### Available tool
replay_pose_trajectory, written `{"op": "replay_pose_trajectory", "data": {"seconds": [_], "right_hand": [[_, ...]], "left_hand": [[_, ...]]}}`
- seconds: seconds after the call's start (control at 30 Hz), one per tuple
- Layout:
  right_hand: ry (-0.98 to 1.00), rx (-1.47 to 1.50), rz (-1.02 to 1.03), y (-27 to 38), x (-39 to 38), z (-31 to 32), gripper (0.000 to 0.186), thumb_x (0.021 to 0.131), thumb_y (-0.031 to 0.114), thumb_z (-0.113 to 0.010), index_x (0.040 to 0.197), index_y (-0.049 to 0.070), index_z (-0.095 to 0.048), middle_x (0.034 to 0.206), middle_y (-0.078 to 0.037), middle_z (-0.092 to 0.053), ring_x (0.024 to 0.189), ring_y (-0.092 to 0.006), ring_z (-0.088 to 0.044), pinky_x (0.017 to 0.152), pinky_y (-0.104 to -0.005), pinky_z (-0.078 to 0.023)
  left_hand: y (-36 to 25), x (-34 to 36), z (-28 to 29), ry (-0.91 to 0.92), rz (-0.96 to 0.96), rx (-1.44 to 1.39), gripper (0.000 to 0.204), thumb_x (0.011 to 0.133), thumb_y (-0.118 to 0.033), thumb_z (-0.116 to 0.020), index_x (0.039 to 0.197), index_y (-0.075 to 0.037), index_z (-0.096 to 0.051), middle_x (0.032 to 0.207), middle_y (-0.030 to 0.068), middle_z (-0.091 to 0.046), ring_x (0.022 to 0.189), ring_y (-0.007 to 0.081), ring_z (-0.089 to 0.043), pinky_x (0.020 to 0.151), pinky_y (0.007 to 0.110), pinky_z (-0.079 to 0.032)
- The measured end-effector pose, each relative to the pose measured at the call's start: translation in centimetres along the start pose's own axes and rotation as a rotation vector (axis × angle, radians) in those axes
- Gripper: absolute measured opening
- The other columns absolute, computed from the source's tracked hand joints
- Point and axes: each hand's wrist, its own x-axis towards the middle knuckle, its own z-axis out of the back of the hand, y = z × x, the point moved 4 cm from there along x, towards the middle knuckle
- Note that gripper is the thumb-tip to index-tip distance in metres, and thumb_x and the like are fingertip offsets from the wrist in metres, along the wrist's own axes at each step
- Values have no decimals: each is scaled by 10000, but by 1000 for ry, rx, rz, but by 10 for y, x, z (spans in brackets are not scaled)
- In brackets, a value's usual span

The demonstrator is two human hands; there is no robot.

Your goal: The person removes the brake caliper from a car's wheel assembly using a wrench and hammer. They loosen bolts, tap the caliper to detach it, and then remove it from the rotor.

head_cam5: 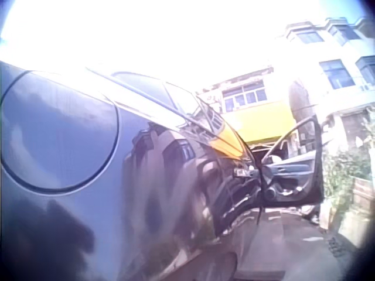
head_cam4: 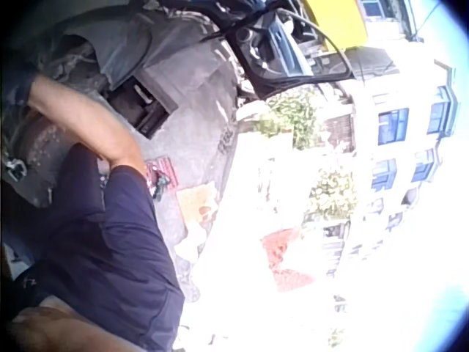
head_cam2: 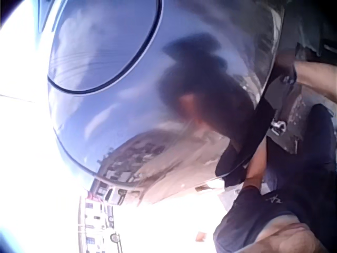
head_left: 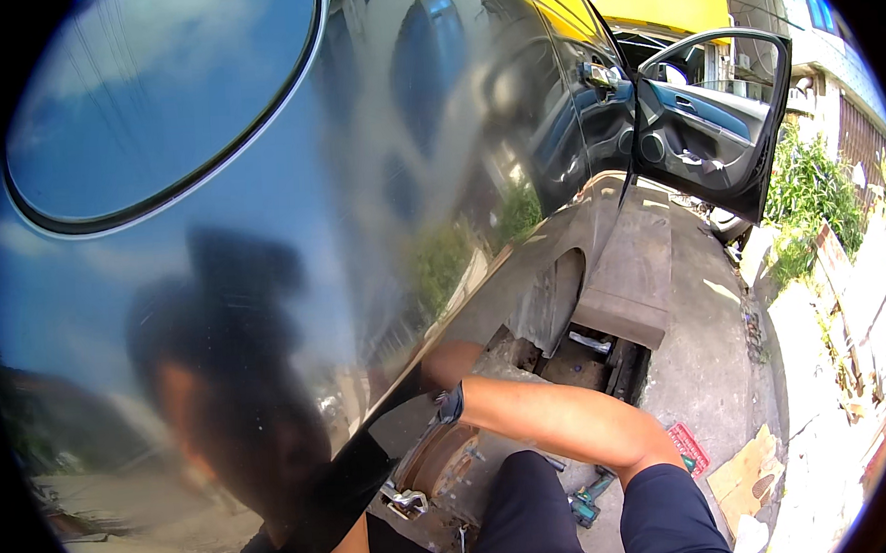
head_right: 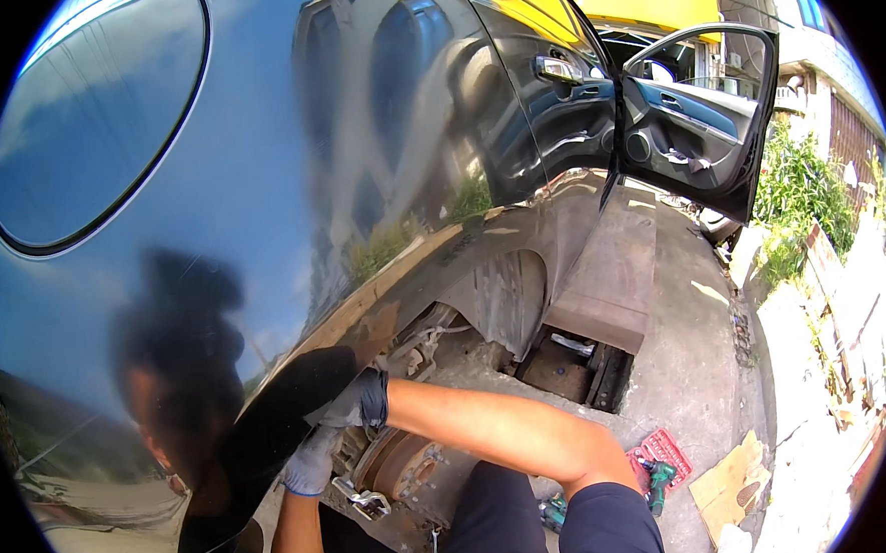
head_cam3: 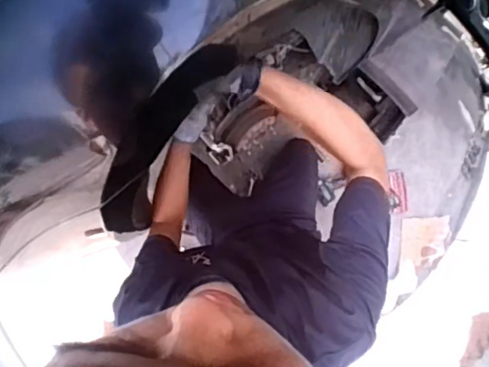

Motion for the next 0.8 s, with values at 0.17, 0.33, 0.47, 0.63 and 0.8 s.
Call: {"op": "replay_pose_trajectory", "data": {"seconds": [0.17, 0.33, 0.47, 0.63, 0.8], "right_hand": [[10, 23, 27, 21, 10, -6, 334, 887, 282, -759, 1130, 54, -761, 1057, -176, -765, 964, -363, -732, 847, -455, -599], [23, 37, 35, 21, 11, -13, 328, 888, 283, -756, 1122, 53, -761, 1050, -176, -764, 958, -364, -732, 846, -457, -598], [30, 50, 43, 20, 10, -14, 324, 889, 283, -754, 1115, 52, -761, 1044, -176, -764, 953, -365, -731, 845, -457, -598], [45, 54, 35, 18, 12, -13, 319, 890, 284, -751, 1107, 51, -761, 1037, -176, -763, 947, -366, -731, 844, -458, -598], [60, 74, 53, 23, 20, -18, 314, 891, 284, -747, 1099, 50, -762, 1030, -176, -762, 941, -367, -731, 843, -459, -597]], "left_hand": [[-14, 9, 19, 27, -2, 24, 333, 967, -73, -618, 1249, 68, -725, 1106, 149, -772, 944, 179, -721, 844, 297, -569], [-16, 8, 23, 11, 0, 28, 331, 966, -82, -627, 1246, 62, -728, 1096, 151, -772, 939, 184, -722, 841, 302, -570], [-9, -4, 17, -33, 16, 14, 329, 965, -90, -634, 1243, 57, -731, 1088, 152, -772, 935, 188, -723, 838, 307, -570], [-12, -4, 14, -73, 9, -4, 327, 964, -99, -642, 1240, 51, -734, 1078, 153, -772, 930, 193, -724, 834, 313, -571], [-11, -14, 12, -160, 9, -21, 325, 963, -109, -651, 1237, 45, -737, 1067, 155, -772, 924, 198, -726, 830, 318, -572]]}}
